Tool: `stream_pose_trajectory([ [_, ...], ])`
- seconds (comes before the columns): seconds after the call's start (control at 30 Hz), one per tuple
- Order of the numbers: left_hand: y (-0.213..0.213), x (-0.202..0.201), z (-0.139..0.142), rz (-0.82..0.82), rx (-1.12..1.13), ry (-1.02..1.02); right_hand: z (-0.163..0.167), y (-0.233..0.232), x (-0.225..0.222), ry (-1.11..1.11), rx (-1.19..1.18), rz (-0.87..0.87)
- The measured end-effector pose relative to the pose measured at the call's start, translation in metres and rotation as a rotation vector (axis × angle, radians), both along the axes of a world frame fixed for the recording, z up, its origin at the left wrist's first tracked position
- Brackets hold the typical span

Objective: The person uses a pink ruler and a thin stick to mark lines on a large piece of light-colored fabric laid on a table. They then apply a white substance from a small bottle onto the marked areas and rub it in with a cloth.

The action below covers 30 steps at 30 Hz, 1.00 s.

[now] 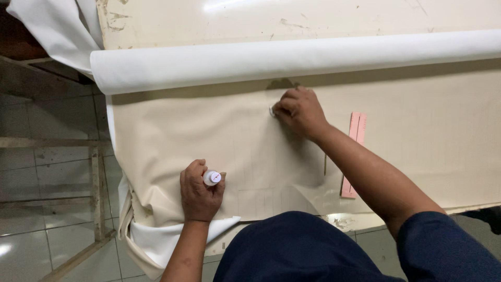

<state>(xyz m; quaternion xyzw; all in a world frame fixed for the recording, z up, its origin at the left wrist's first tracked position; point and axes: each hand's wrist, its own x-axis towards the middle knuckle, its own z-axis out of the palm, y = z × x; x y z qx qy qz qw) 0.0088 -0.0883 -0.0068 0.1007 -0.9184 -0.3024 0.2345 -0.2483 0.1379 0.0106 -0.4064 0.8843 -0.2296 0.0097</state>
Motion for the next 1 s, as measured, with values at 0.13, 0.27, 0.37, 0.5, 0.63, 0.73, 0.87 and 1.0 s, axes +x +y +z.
stream_pose_trajectory([
  [0.13,0.001,-0.002,0.0,0.002,-0.01,0.021,0.0,0.002,0.008,0.024,-0.018,0.0],
  [0.27,0.001,-0.001,0.0,0.008,-0.005,0.017,0.006,0.03,0.063,-0.124,0.018,0.205],
  [0.37,0.002,-0.003,-0.001,0.005,-0.005,0.014,0.004,0.028,0.056,-0.16,0.116,0.152],
  [0.5,0.003,-0.001,-0.001,0.023,-0.015,-0.014,-0.001,0.002,0.003,-0.017,-0.044,-0.08],
  [0.63,0.002,-0.003,-0.001,0.011,-0.029,0.019,0.001,0.0,0.011,0.016,-0.008,-0.064],
  [0.73,0.002,-0.002,-0.002,0.014,-0.013,0.017,0.003,0.016,0.056,-0.11,0.068,0.044],
  [0.87,0.002,-0.003,-0.003,0.019,-0.011,0.006,0.0,0.014,0.045,-0.071,0.004,0.014],
  [1.0,0.002,-0.002,0.0,0.019,-0.011,-0.013,-0.004,-0.01,-0.001,-0.019,-0.071,-0.141],
])
